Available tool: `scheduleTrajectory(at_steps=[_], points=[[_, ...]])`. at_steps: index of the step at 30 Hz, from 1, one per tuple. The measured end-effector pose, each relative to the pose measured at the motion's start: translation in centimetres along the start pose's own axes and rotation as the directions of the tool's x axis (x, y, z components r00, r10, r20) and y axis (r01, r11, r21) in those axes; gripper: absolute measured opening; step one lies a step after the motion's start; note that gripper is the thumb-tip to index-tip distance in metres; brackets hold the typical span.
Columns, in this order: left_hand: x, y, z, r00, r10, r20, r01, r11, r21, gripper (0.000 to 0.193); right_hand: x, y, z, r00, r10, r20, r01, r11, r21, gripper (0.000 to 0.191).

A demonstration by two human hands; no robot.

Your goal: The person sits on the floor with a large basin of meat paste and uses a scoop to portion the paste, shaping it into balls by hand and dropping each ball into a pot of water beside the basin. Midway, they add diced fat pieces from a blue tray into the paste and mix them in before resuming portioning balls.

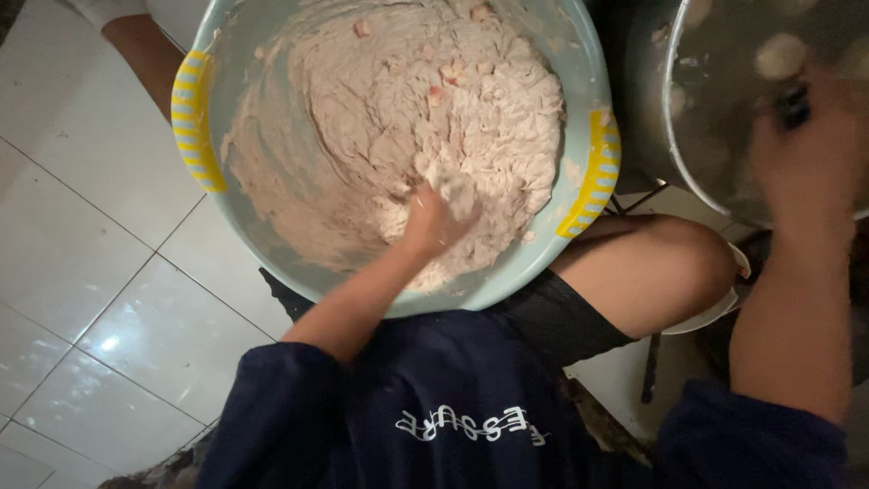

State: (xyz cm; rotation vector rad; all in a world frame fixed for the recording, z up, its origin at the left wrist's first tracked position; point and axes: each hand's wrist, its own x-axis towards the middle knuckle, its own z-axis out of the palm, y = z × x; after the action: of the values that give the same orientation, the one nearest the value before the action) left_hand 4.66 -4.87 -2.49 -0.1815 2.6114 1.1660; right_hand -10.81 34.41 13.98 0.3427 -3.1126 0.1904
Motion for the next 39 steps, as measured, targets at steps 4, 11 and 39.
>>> scheduleTrajectory(at_steps=[4, 11, 39], points=[[4.9, -4.4, -1.7, 0.891, 0.439, -0.112, -0.368, 0.846, 0.386, 0.057, -1.4, 0.1, -0.6, 0.994, 0.105, 0.006, -0.105, 0.988, 0.117, 0.038], [9.6, -0.6, -2.4, 0.979, 0.138, -0.151, -0.099, 0.966, 0.239, 0.053, -2.8, -6.7, -5.5, 0.999, 0.034, -0.023, -0.030, 0.988, 0.155, 0.040], [3.6, 3.9, -2.4, 0.978, 0.027, 0.207, 0.171, 0.462, -0.870, 0.047, 0.5, -24.5, -19.0, 0.963, -0.223, 0.151, 0.160, 0.926, 0.343, 0.040]])
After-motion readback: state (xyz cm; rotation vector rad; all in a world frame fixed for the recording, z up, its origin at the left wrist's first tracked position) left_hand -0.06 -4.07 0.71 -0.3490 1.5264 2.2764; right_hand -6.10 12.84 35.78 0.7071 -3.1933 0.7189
